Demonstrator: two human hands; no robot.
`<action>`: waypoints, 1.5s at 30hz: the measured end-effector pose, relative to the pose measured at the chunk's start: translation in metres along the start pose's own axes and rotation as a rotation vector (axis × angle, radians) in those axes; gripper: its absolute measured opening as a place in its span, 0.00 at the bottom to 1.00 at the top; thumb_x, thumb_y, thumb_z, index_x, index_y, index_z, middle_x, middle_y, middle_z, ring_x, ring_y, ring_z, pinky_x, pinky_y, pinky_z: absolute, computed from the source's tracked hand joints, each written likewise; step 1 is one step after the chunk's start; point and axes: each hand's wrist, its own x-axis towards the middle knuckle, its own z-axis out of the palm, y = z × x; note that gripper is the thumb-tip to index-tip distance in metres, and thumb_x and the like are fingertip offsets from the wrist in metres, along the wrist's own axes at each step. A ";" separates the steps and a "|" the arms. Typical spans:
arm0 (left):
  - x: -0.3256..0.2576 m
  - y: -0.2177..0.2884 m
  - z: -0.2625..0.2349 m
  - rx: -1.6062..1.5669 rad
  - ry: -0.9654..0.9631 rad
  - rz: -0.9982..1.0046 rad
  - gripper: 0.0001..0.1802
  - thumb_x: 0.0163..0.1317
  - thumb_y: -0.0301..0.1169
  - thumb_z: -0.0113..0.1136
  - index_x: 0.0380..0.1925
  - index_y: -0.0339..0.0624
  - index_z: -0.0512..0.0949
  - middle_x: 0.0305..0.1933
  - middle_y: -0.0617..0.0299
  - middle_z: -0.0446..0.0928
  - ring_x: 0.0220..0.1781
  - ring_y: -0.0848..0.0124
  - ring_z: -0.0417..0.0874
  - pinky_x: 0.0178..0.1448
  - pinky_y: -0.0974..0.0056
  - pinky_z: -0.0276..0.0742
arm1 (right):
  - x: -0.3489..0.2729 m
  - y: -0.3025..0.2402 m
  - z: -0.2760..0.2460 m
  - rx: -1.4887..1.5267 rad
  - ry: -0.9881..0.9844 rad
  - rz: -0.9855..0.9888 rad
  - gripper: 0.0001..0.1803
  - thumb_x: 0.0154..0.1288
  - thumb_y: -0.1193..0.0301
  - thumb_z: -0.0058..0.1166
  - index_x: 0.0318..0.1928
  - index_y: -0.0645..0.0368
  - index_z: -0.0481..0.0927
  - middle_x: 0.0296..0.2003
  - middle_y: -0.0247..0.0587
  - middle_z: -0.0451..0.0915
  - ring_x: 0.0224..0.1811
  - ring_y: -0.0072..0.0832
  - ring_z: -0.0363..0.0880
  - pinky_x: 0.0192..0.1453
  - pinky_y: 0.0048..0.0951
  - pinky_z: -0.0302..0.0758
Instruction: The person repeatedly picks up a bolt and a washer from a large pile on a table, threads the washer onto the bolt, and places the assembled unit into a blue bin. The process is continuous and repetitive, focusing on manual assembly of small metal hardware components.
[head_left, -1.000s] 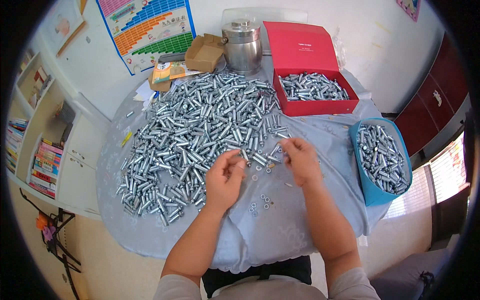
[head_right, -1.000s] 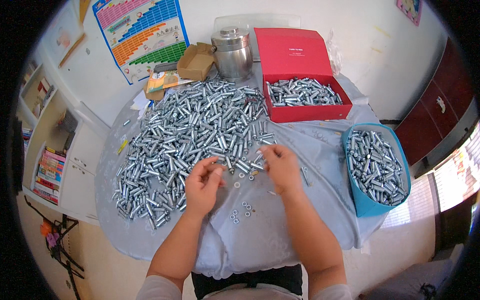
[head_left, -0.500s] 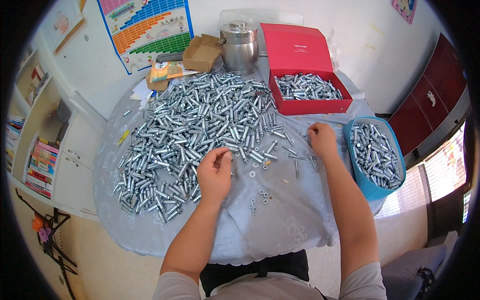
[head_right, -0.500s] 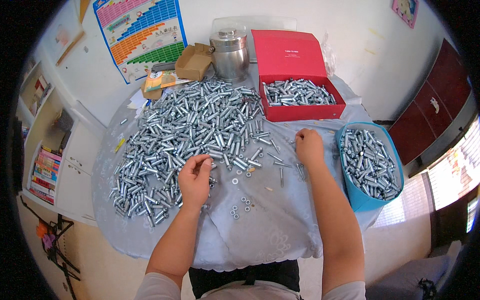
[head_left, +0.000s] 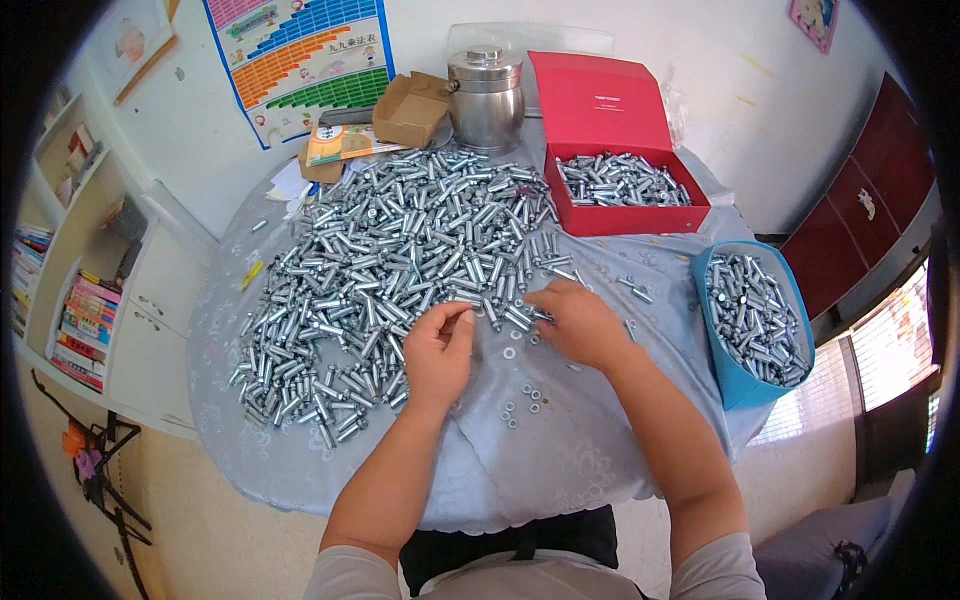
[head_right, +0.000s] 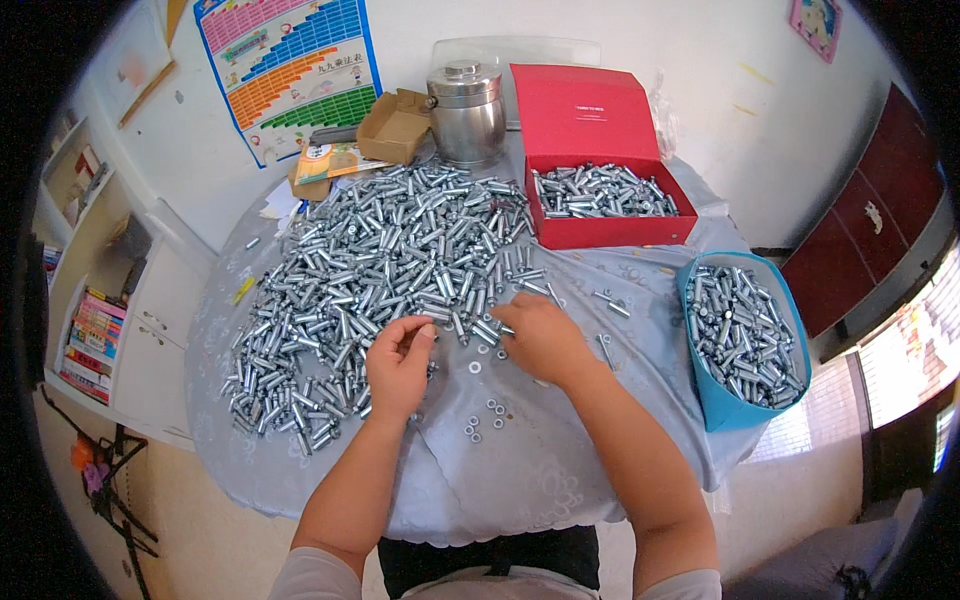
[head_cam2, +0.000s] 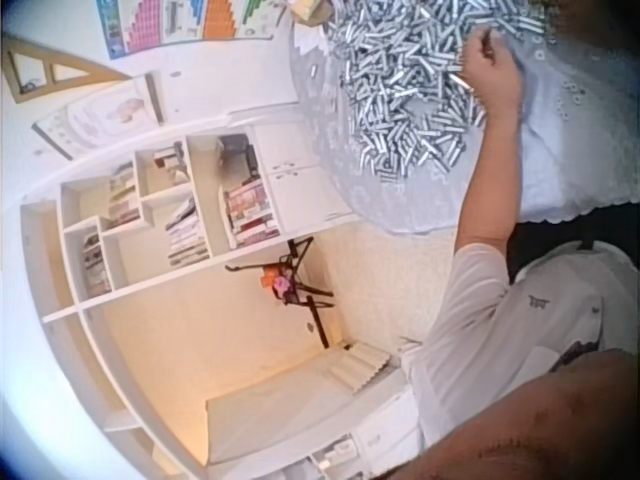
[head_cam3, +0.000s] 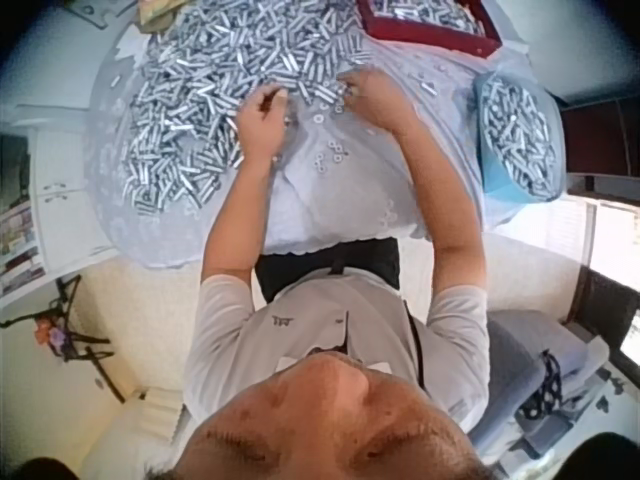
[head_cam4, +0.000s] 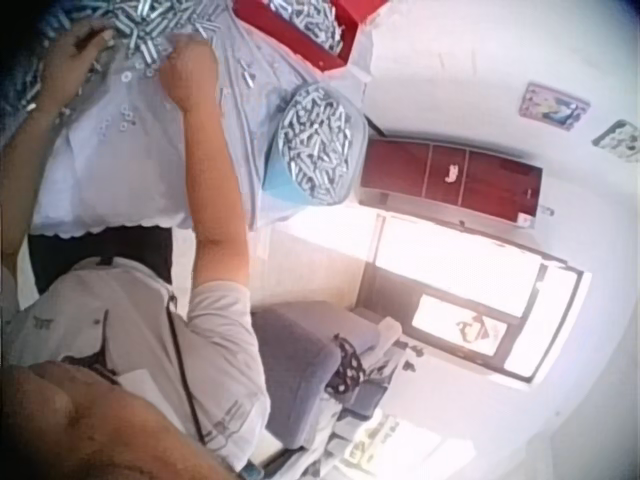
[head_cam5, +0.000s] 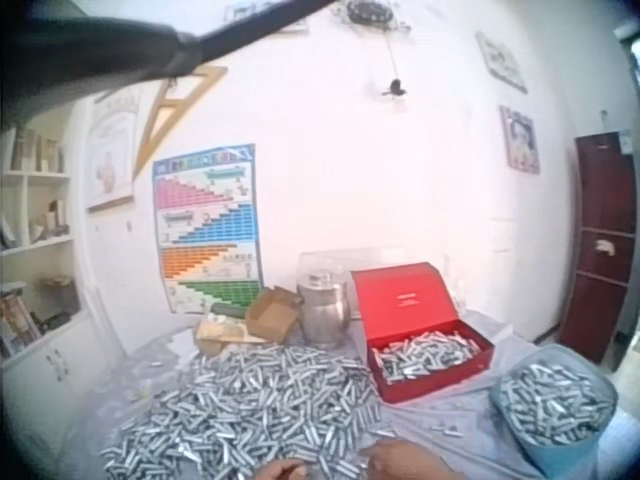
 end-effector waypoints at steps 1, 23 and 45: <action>0.000 0.001 0.000 0.004 -0.007 -0.004 0.08 0.63 0.26 0.59 0.40 0.34 0.80 0.32 0.66 0.80 0.32 0.82 0.77 0.37 0.75 0.74 | 0.002 0.001 0.003 -0.025 -0.007 0.017 0.16 0.53 0.73 0.55 0.45 0.57 0.82 0.37 0.47 0.79 0.45 0.46 0.77 0.50 0.43 0.74; -0.010 0.017 0.002 -0.147 -0.334 -0.095 0.14 0.64 0.25 0.60 0.49 0.35 0.80 0.37 0.59 0.83 0.32 0.77 0.81 0.38 0.72 0.79 | -0.008 -0.033 -0.002 1.113 -0.090 0.553 0.19 0.69 0.57 0.54 0.29 0.61 0.76 0.21 0.33 0.75 0.18 0.19 0.72 0.20 0.23 0.67; -0.010 0.086 -0.004 -0.262 -0.289 -0.309 0.13 0.63 0.29 0.62 0.45 0.32 0.80 0.33 0.55 0.83 0.31 0.68 0.86 0.36 0.66 0.84 | -0.020 -0.062 -0.024 1.168 0.094 0.305 0.12 0.73 0.66 0.49 0.35 0.62 0.74 0.25 0.31 0.76 0.22 0.16 0.71 0.24 0.21 0.69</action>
